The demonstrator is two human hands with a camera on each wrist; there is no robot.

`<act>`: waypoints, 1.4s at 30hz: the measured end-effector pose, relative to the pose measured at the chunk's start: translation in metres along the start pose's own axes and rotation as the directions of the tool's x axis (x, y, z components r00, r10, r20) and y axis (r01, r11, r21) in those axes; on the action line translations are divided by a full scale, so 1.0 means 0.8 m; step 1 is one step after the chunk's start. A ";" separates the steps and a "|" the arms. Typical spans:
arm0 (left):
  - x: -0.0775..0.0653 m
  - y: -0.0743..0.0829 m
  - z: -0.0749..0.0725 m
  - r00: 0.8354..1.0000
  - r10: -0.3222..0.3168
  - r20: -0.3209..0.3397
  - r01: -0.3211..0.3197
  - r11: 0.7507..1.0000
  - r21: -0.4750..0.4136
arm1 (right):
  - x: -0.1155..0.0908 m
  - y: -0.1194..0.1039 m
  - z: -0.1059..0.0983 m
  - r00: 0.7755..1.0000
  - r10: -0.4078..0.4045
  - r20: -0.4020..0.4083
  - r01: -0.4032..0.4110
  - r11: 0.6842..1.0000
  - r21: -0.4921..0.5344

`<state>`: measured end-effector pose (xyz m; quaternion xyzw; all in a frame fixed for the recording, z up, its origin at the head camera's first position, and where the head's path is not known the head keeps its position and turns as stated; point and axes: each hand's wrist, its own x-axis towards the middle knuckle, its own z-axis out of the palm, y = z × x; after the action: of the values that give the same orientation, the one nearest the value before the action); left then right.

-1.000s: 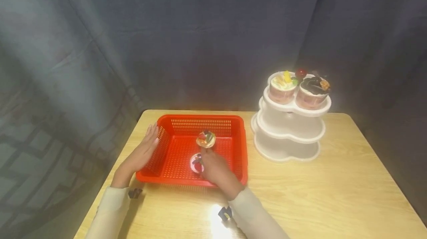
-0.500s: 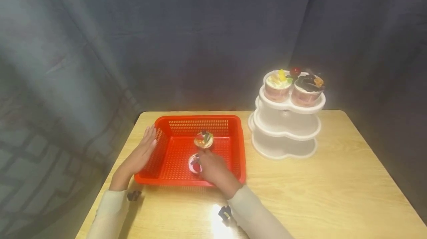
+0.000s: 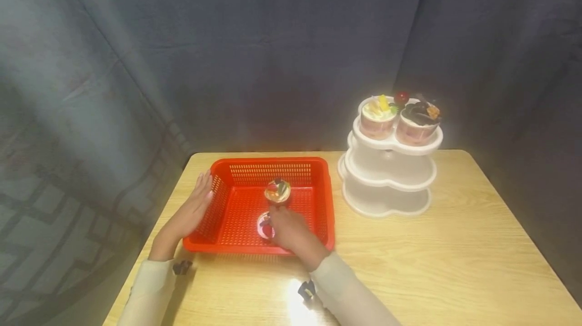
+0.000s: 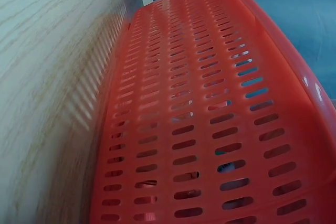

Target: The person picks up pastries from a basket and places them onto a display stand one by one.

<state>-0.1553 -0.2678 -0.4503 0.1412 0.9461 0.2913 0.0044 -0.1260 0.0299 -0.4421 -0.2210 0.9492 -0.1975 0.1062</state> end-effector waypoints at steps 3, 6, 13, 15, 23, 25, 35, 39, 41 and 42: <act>0.000 0.001 0.000 1.000 0.004 -0.001 -0.004 1.000 -0.010 | 0.000 0.000 -0.001 1.000 -0.007 -0.016 0.008 1.000 0.010; 0.000 0.002 -0.001 1.000 0.005 -0.001 -0.005 1.000 -0.015 | 0.000 0.000 0.000 0.999 -0.016 -0.033 0.017 1.000 0.010; -0.001 0.001 -0.001 1.000 -0.008 -0.001 0.008 1.000 -0.003 | 0.001 0.000 0.002 0.997 -0.027 -0.077 0.030 0.999 0.028; -0.002 0.002 -0.001 1.000 -0.011 -0.001 0.011 1.000 -0.001 | 0.001 0.000 0.001 0.995 -0.024 -0.099 0.030 0.998 0.062; 0.001 0.002 -0.001 1.000 -0.004 -0.008 0.004 1.000 -0.015 | 0.001 0.003 -0.006 0.988 -0.043 -0.148 0.076 0.971 0.226; 0.001 0.003 0.000 1.000 0.005 -0.012 -0.006 1.000 -0.018 | 0.001 0.005 -0.008 0.986 -0.043 -0.161 0.087 0.956 0.279; 0.003 0.002 0.002 0.999 0.034 -0.006 -0.034 0.999 -0.014 | -0.002 0.009 -0.012 0.954 -0.049 -0.296 0.204 0.831 0.517; 0.001 0.002 -0.002 0.999 0.033 0.003 -0.033 0.999 -0.003 | -0.005 0.005 -0.017 0.930 -0.011 -0.367 0.229 0.799 0.557; 0.000 0.002 -0.002 1.000 0.030 0.006 -0.030 1.000 0.002 | -0.007 0.004 -0.021 0.920 0.009 -0.392 0.231 0.794 0.563; 0.000 0.002 -0.003 1.000 0.030 0.006 -0.030 1.000 0.002 | -0.008 0.004 -0.022 0.916 0.019 -0.400 0.230 0.792 0.565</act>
<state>-0.1549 -0.2680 -0.4479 0.1563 0.9442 0.2899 0.0026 -0.1268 0.0414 -0.4266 -0.1863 0.8245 -0.5335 -0.0292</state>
